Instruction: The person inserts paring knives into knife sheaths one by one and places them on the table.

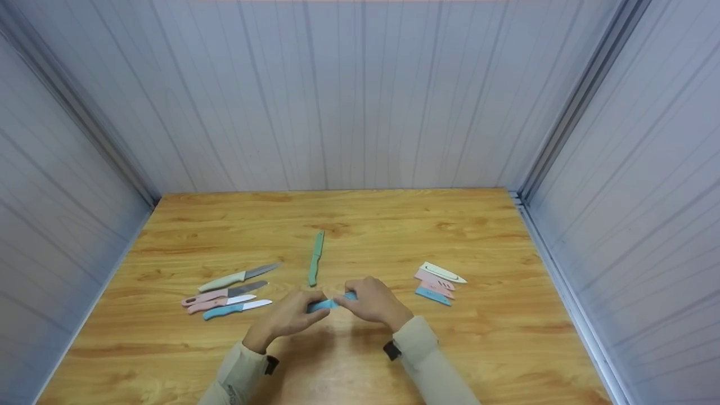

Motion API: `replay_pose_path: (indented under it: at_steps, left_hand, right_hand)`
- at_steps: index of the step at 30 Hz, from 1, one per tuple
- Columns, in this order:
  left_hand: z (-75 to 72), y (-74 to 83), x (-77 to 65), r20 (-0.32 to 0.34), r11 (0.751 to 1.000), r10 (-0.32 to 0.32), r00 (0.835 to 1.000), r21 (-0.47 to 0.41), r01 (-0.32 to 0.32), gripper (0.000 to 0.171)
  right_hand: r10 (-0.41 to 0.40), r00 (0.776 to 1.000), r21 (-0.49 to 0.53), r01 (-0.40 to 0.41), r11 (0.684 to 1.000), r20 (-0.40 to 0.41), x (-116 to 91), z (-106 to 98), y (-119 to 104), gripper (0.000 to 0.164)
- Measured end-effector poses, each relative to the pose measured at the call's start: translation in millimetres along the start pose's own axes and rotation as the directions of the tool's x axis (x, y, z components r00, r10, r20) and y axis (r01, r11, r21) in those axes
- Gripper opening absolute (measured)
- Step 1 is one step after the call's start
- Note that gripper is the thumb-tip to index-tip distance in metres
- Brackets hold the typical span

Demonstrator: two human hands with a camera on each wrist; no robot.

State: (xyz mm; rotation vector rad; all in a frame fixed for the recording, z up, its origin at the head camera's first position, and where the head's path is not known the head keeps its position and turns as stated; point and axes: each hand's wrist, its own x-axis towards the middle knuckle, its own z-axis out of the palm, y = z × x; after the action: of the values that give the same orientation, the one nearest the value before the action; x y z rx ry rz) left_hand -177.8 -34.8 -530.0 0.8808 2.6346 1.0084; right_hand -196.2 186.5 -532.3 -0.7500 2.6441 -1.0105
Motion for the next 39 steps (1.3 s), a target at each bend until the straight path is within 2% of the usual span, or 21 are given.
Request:
replay_pose_path:
  at_steps: [4, 10, 13, 18, 23, 25, 30, 35, 37, 39]
  left_hand:
    - [2.2, -0.3, -2.7, 0.032, 1.0, -0.029, 0.999, 0.01, 0.029, 0.015]
    - [9.4, -3.4, -6.6, 0.113, 0.998, -0.069, 0.991, 0.002, 0.069, 0.014]
    - [12.8, -5.9, -7.5, 0.124, 0.996, -0.085, 0.989, 0.003, 0.085, 0.011]
    - [14.0, -10.6, -9.9, 0.092, 0.996, -0.091, 0.992, -0.012, 0.092, 0.01]
    - [12.5, -18.5, -12.1, 0.028, 1.0, -0.017, 0.999, -0.023, 0.017, 0.009]
    - [12.1, -22.2, -11.4, 0.009, 1.0, -0.016, 1.0, -0.027, 0.016, 0.009]
    - [9.5, -26.6, -4.8, -0.073, 0.991, -0.119, 0.99, -0.066, 0.115, 0.01]
    - [8.5, -25.2, 8.8, -0.14, 0.958, -0.269, 0.953, -0.144, 0.25, 0.011]
    - [8.8, -24.1, 15.3, -0.159, 0.948, -0.303, 0.94, -0.155, 0.279, 0.011]
    - [9.4, -23.2, 21.9, -0.178, 0.947, -0.306, 0.935, -0.154, 0.281, 0.011]
  right_hand:
    - [0.004, 1.0, 0.005, -0.004, 1.0, 0.014, 0, 2, 2, 0.039]
    - [0.017, 0.999, -0.013, -0.016, 1.0, 0.045, 0, 3, 4, 0.034]
    - [0.029, 0.999, -0.037, -0.027, 0.999, 0.04, -1, 1, 5, 0.034]
    - [0.039, 0.999, -0.042, -0.039, 0.998, 0.005, -2, -3, 14, 0.036]
    - [0.057, 0.998, -0.017, -0.057, 0.998, -0.033, -8, -6, 26, 0.038]
    - [0.068, 0.997, -0.013, -0.068, 0.998, -0.043, -11, -7, 30, 0.036]
    - [0.097, 0.993, -0.018, -0.098, 0.995, -0.061, -19, -6, 41, 0.03]
    - [0.121, 0.992, -0.028, -0.122, 0.992, -0.045, -28, -6, 47, 0.03]
    - [0.131, 0.991, -0.009, -0.131, 0.991, -0.041, -32, -7, 49, 0.031]
    - [0.141, 0.989, 0.017, -0.14, 0.99, -0.043, -36, -9, 50, 0.032]
